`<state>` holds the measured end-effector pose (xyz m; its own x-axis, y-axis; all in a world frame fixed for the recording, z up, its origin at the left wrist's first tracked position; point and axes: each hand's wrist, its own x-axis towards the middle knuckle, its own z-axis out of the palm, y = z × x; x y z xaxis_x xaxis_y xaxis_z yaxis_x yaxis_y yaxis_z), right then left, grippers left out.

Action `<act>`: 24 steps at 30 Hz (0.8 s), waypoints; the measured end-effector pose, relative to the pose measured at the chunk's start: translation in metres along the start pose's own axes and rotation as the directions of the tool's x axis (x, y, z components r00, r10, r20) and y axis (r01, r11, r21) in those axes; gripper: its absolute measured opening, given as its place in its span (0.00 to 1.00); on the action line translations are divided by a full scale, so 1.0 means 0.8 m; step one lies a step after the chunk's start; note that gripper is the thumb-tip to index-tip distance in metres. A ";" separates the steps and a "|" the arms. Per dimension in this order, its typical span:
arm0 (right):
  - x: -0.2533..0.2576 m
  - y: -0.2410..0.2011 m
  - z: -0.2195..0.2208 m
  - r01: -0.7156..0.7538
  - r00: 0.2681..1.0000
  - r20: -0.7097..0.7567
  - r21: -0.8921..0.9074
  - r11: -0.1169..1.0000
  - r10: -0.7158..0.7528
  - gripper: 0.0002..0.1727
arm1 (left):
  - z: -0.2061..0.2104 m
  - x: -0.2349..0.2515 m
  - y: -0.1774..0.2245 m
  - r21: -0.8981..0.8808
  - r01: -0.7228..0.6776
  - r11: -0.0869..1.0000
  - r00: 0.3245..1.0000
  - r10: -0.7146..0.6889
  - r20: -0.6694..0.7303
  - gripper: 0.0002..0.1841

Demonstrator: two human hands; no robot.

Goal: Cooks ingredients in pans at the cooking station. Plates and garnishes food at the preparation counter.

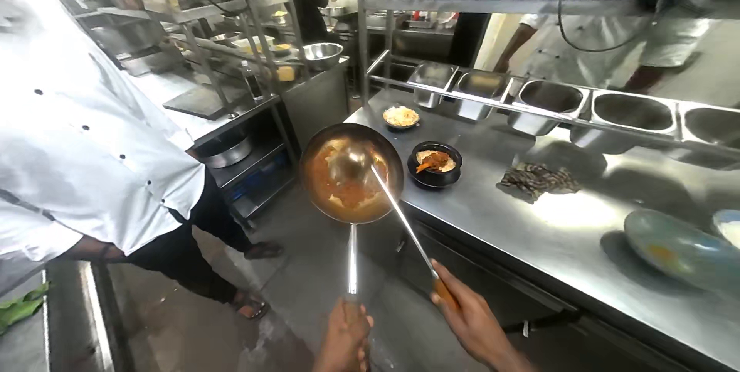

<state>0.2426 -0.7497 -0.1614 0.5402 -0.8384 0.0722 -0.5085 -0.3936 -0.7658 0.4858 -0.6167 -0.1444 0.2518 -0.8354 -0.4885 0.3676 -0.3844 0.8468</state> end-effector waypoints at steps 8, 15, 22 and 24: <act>-0.008 -0.059 -0.026 -0.302 0.905 0.398 0.360 0.883 0.147 0.36 | -0.020 0.007 0.009 0.224 0.048 0.973 0.999 -0.044 -0.020 0.19; -0.039 0.022 -0.127 0.223 0.971 0.066 -0.606 0.763 -0.231 0.31 | -0.037 -0.004 0.019 0.190 0.013 0.982 1.000 -0.014 0.004 0.17; -0.063 0.075 -0.006 0.064 0.979 -0.124 -0.575 0.815 -0.164 0.34 | -0.020 0.000 0.022 0.168 0.007 0.986 1.000 -0.011 0.020 0.16; -0.107 0.090 -0.018 0.043 0.991 -0.079 -0.566 0.823 -0.106 0.30 | -0.015 0.006 0.020 0.169 0.006 0.986 1.000 -0.008 0.016 0.15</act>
<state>0.1502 -0.7120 -0.2137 0.5364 -0.8191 0.2036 -0.7750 -0.5735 -0.2653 0.5039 -0.6221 -0.1355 0.2346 -0.8383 -0.4922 0.2123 -0.4499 0.8675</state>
